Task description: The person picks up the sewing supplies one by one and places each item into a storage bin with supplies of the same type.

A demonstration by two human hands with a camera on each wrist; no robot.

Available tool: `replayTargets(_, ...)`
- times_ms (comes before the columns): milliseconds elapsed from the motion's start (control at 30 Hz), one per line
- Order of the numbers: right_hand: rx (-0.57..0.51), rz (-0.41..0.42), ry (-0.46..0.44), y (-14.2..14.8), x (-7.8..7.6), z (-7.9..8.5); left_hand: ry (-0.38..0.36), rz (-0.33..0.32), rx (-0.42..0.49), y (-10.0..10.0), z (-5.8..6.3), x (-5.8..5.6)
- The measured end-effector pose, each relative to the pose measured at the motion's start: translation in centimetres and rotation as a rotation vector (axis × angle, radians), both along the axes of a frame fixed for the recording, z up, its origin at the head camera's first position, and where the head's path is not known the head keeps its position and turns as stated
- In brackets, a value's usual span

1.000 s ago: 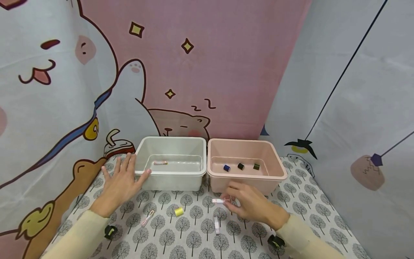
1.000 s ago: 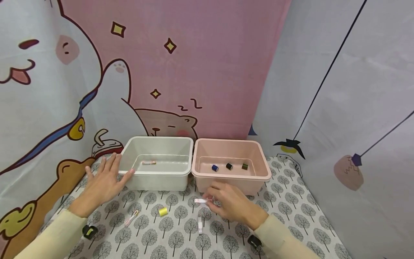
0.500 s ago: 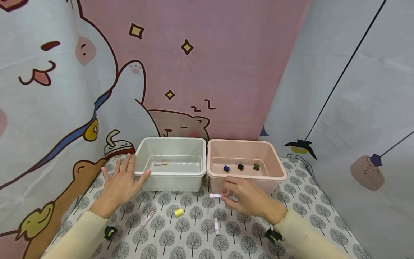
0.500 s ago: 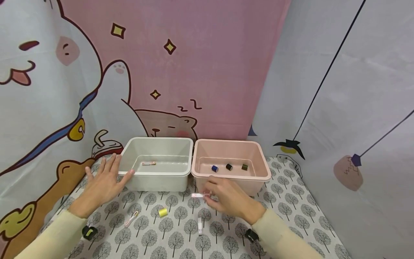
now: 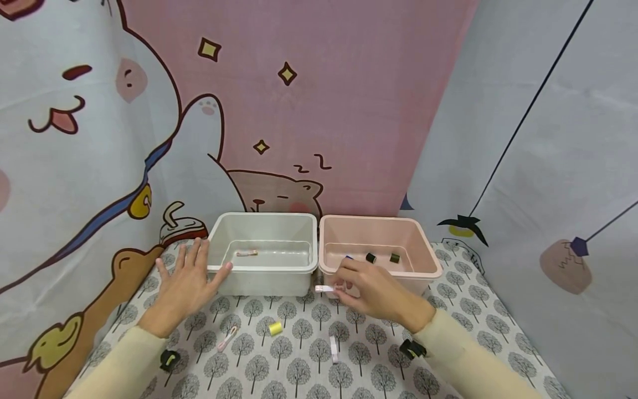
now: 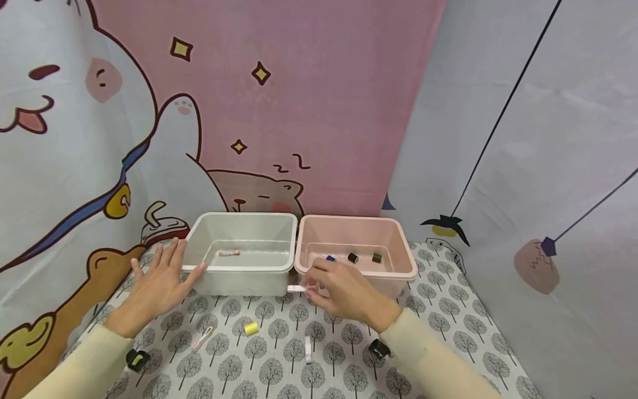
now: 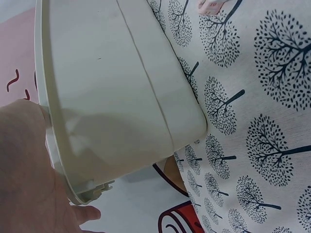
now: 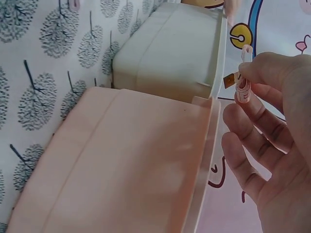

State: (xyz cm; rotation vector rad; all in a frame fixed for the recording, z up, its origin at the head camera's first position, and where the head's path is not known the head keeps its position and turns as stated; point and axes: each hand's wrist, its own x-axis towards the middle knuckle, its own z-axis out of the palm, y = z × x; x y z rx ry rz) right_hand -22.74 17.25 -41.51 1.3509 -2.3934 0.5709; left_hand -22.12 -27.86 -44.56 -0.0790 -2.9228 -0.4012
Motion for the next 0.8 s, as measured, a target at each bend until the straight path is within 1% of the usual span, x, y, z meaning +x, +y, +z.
replayTargets(300, 0.006, -0.009, 0.029, -0.9, -0.9, 0.8, 0.0, -0.001, -0.011, 0.0, 0.0, 0.2)
replayTargets(467, 0.021, -0.031, 0.03, -1.3, -1.4, 1.3, -0.006, -0.001, -0.017, -0.1, 0.1, 0.3)
replayTargets(800, 0.047, -0.043, -0.023, -2.3, -2.5, 2.3, -0.01, 0.0, -0.007, 0.0, -0.1, 0.0)
